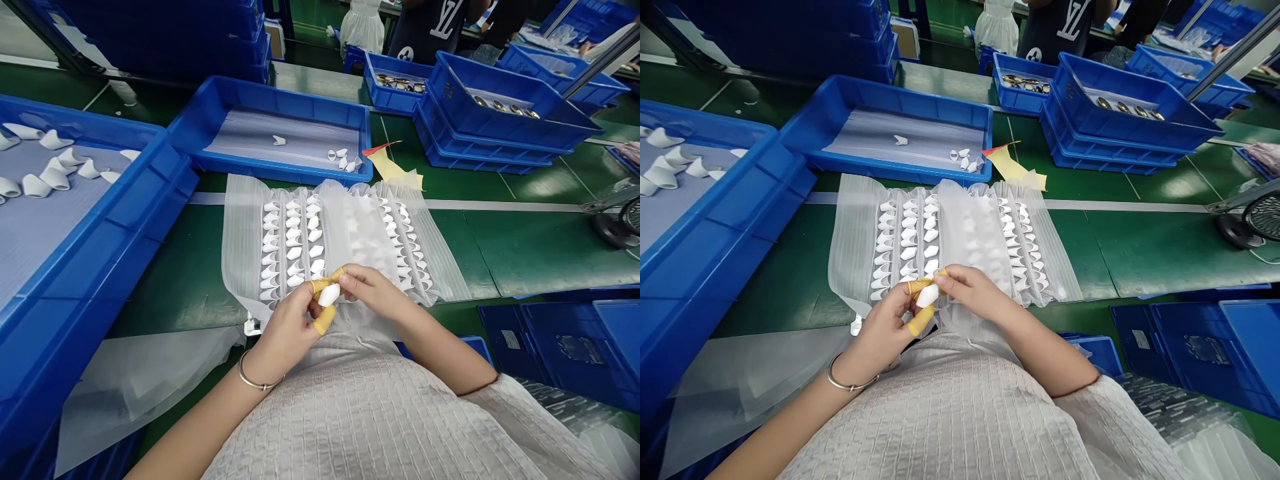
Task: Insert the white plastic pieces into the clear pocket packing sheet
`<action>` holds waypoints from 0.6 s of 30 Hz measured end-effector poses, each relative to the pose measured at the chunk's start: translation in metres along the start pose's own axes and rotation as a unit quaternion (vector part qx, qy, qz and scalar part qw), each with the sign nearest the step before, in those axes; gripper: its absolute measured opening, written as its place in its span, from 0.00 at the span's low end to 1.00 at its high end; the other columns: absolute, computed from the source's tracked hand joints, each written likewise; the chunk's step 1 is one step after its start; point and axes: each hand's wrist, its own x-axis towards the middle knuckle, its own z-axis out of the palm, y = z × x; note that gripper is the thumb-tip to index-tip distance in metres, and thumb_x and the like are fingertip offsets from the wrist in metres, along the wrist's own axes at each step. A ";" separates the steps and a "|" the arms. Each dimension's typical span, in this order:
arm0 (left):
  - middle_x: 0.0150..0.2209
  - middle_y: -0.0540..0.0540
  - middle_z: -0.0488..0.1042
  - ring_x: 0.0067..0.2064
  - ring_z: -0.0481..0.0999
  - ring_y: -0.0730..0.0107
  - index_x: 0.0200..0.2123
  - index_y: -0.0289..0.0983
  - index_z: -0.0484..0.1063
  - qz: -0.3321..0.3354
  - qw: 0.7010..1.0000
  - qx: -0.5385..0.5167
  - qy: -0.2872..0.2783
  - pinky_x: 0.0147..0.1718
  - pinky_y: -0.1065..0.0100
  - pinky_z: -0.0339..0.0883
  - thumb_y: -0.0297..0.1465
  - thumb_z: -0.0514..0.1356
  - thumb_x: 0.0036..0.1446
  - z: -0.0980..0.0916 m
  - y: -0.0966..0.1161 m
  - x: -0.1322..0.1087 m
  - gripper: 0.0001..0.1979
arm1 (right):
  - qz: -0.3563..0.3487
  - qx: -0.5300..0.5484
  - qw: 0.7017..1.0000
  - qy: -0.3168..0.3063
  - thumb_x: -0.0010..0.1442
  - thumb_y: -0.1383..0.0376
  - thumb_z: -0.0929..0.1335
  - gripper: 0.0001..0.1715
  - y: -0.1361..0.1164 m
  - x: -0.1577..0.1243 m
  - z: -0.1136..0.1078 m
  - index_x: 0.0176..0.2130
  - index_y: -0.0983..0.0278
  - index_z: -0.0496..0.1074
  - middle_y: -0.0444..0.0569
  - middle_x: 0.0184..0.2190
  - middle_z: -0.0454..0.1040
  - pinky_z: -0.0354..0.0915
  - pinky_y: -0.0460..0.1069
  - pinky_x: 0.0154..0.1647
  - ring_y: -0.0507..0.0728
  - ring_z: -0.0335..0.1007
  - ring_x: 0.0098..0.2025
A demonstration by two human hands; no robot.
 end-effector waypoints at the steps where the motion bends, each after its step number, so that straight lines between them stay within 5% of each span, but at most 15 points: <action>1: 0.30 0.53 0.69 0.30 0.70 0.70 0.51 0.40 0.70 0.007 1.000 0.016 0.000 0.31 0.67 0.67 0.31 0.59 0.61 -0.001 0.000 0.000 0.14 | 0.006 0.001 1.000 -0.017 0.63 0.45 0.68 0.25 -0.001 -0.001 0.002 0.30 0.63 0.68 0.42 0.26 0.64 0.60 0.49 0.33 0.52 0.61 0.30; 6: 0.30 0.52 0.72 0.30 0.72 0.70 0.54 0.40 0.70 0.004 1.000 0.003 0.020 0.32 0.67 0.69 0.34 0.59 0.63 -0.004 0.001 -0.001 0.16 | -0.001 0.049 0.998 -0.025 0.58 0.49 0.73 0.21 0.001 -0.001 0.006 0.34 0.64 0.72 0.43 0.30 0.69 0.62 0.49 0.36 0.53 0.64 0.33; 13: 0.32 0.50 0.74 0.31 0.74 0.68 0.43 0.39 0.72 -0.005 0.999 -0.005 0.037 0.31 0.66 0.69 0.37 0.60 0.63 -0.005 0.000 -0.001 0.09 | -0.020 0.069 0.997 -0.004 0.58 0.55 0.75 0.17 0.005 -0.005 0.006 0.42 0.62 0.72 0.45 0.35 0.72 0.65 0.51 0.41 0.54 0.69 0.37; 18: 0.29 0.52 0.73 0.29 0.72 0.70 0.45 0.40 0.71 -0.022 0.997 -0.070 0.034 0.28 0.68 0.67 0.40 0.61 0.63 -0.005 -0.001 -0.002 0.12 | -0.124 -0.081 0.989 0.023 0.60 0.58 0.75 0.14 0.003 -0.009 0.003 0.44 0.59 0.74 0.46 0.37 0.71 0.66 0.51 0.39 0.56 0.69 0.39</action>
